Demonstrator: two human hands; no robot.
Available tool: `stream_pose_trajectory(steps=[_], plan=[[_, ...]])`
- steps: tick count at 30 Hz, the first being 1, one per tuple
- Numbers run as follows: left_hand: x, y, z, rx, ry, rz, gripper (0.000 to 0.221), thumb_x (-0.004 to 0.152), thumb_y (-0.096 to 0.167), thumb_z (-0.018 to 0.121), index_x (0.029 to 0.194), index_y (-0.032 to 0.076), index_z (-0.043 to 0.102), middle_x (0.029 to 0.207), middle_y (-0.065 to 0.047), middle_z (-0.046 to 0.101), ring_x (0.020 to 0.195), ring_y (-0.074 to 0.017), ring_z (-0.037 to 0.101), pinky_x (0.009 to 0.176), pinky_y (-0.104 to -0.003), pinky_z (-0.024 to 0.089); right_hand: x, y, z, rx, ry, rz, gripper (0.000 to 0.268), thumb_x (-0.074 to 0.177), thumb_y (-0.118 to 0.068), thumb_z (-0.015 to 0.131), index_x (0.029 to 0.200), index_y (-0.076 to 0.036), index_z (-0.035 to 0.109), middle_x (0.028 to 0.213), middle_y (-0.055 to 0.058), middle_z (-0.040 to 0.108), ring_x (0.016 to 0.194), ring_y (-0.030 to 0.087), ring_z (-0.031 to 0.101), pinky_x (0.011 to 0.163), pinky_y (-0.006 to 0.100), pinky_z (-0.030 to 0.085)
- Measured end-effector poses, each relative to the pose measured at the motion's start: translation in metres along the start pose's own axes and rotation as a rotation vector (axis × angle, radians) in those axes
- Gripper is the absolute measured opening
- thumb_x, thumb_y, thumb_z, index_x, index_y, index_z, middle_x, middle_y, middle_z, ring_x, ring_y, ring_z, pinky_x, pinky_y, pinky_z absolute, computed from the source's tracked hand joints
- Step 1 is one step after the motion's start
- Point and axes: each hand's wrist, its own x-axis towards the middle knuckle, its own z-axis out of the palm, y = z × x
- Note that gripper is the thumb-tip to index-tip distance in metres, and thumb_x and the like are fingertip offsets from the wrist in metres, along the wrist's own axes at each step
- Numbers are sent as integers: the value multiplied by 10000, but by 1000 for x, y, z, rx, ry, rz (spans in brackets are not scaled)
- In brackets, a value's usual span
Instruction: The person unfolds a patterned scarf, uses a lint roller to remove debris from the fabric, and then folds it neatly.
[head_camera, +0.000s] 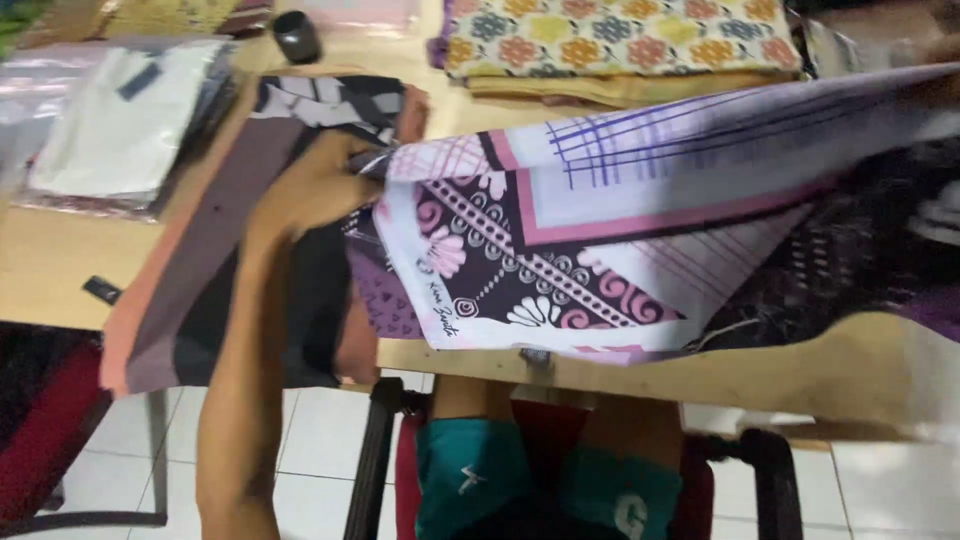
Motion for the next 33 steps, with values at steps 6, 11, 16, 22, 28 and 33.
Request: stream_pose_trajectory(steps=[6, 11, 16, 22, 28, 33], plan=[[95, -139, 187, 520, 193, 92, 583, 725, 27, 659, 1271, 41, 459, 1135, -271, 525, 929, -548, 556, 749, -660, 432, -48, -108, 96, 191, -263, 143, 758, 789, -682, 674, 1406, -242, 664, 1353, 118, 722, 1229, 389, 661, 1015, 482, 485], [13, -23, 205, 583, 301, 197, 654, 826, 30, 570, 1452, 121, 405, 1317, -220, 475, 1007, -369, 490, 704, -488, 447, -127, -213, 65, 394, -41, -107, 572, 904, -380, 670, 1399, -106, 588, 1430, 246, 502, 1260, 408, 539, 1089, 566, 424], [-47, 7, 190, 301, 66, 78, 698, 1032, 614, 343, 1635, 302, 183, 1679, -278, 129, 1505, -578, 103, 1152, -720, 139, -185, -263, 80, 620, -81, -375, 747, 794, -496, 755, 1446, -211, 527, 1516, 187, 442, 1424, 354, 416, 1188, 555, 265], [-76, 1, 185, 201, -405, 332, 657, 887, 620, 635, 1402, 227, 525, 1539, -197, 354, 1468, -487, 224, 1137, -682, 184, -203, -271, 98, 509, 29, -513, 979, 709, -646, 746, 1553, -285, 407, 1662, 145, 261, 1534, 352, 220, 1209, 590, 165], [-68, -1, 179, 53, -254, 464, 131, 954, 54, 645, 1053, 136, 621, 1145, -76, 566, 1090, -263, 499, 904, -452, 440, -216, -260, 85, 525, 12, -500, 845, 747, -506, 771, 1508, -280, 484, 1637, 122, 344, 1535, 322, 264, 1232, 526, 217], [-61, 2, 172, -154, -356, 288, 195, 990, -10, 531, 1056, 173, 529, 960, -30, 591, 842, -183, 515, 786, -340, 388, -227, -233, 96, 468, -196, -290, 973, 681, -444, 848, 1537, -332, 399, 1660, 82, 263, 1541, 329, 222, 1201, 536, 251]])
